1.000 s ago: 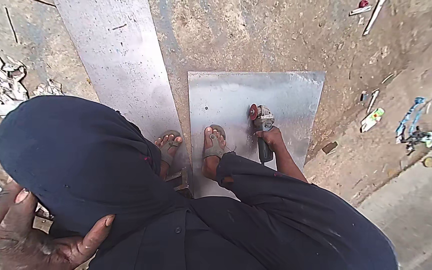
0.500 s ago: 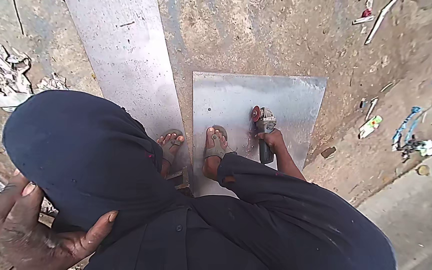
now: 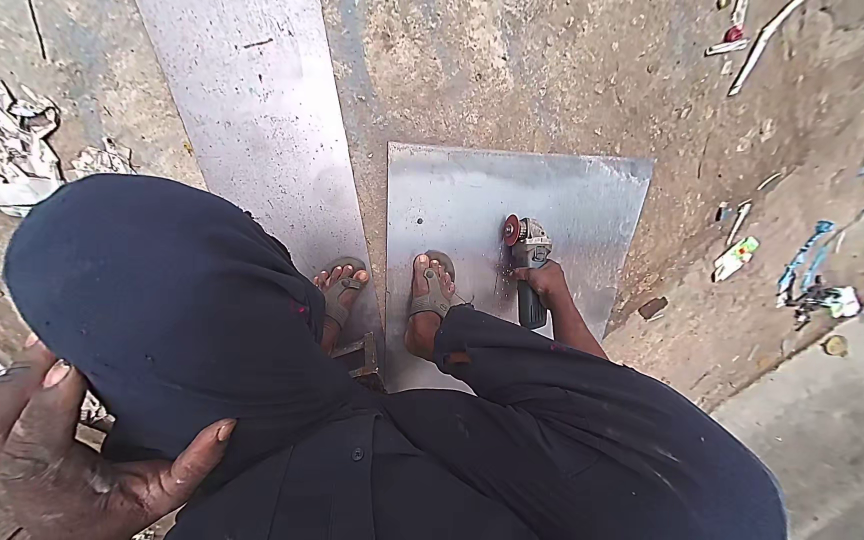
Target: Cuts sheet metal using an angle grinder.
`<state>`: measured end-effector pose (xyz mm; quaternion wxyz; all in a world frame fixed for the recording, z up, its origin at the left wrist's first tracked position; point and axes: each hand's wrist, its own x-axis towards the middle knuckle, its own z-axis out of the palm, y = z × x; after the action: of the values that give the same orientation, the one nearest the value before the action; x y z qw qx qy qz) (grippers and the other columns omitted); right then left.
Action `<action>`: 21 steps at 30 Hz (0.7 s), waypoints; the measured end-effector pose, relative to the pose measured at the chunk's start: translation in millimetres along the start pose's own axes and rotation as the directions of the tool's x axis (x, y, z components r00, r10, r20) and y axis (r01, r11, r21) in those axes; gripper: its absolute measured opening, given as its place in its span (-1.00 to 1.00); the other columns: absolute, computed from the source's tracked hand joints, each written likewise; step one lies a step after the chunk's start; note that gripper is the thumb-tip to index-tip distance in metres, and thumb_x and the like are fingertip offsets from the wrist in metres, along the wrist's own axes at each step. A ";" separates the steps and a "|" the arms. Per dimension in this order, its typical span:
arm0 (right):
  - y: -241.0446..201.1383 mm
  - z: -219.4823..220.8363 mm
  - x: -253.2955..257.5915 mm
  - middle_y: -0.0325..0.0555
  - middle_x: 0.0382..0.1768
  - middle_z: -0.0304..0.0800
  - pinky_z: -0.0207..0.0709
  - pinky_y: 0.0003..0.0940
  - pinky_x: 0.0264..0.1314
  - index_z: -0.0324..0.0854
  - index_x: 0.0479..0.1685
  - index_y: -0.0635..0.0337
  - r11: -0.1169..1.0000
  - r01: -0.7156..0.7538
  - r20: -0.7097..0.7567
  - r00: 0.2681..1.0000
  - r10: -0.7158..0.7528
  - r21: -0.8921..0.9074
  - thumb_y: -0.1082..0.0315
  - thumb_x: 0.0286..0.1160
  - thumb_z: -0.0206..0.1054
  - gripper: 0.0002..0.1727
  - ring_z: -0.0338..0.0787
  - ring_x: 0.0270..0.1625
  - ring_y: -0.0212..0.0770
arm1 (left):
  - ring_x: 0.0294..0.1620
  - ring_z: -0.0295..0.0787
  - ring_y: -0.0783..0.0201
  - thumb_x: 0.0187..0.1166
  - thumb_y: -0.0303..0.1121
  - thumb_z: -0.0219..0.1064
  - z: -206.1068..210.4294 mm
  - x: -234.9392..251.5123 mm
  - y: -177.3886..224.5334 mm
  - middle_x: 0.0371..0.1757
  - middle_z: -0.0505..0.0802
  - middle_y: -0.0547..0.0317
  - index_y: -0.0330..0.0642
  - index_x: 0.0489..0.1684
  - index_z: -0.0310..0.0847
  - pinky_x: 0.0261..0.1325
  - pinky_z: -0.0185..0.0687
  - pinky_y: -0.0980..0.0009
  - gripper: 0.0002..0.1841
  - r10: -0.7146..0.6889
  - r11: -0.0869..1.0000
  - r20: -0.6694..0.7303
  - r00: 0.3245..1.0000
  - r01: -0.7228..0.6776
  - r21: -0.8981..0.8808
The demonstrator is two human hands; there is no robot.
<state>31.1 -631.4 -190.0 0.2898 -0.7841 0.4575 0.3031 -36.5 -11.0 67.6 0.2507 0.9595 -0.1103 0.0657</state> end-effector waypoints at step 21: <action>-9.5 -4.8 6.1 0.23 -0.19 0.81 0.70 0.25 -0.08 0.64 0.07 0.33 0.998 0.017 0.015 1.000 -0.017 0.054 0.29 -0.05 0.73 -0.40 0.83 -0.20 0.15 | 0.80 0.21 -0.03 0.22 0.29 0.51 2.6 4.2 5.4 0.79 0.32 -0.01 0.07 0.86 0.02 0.73 0.26 -0.10 0.12 0.008 1.000 0.028 1.000 -0.008 0.012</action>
<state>43.0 -634.3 -189.7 0.3170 -0.7775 0.4565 0.2944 -33.5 -17.6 68.7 0.2432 0.9614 -0.1174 0.0538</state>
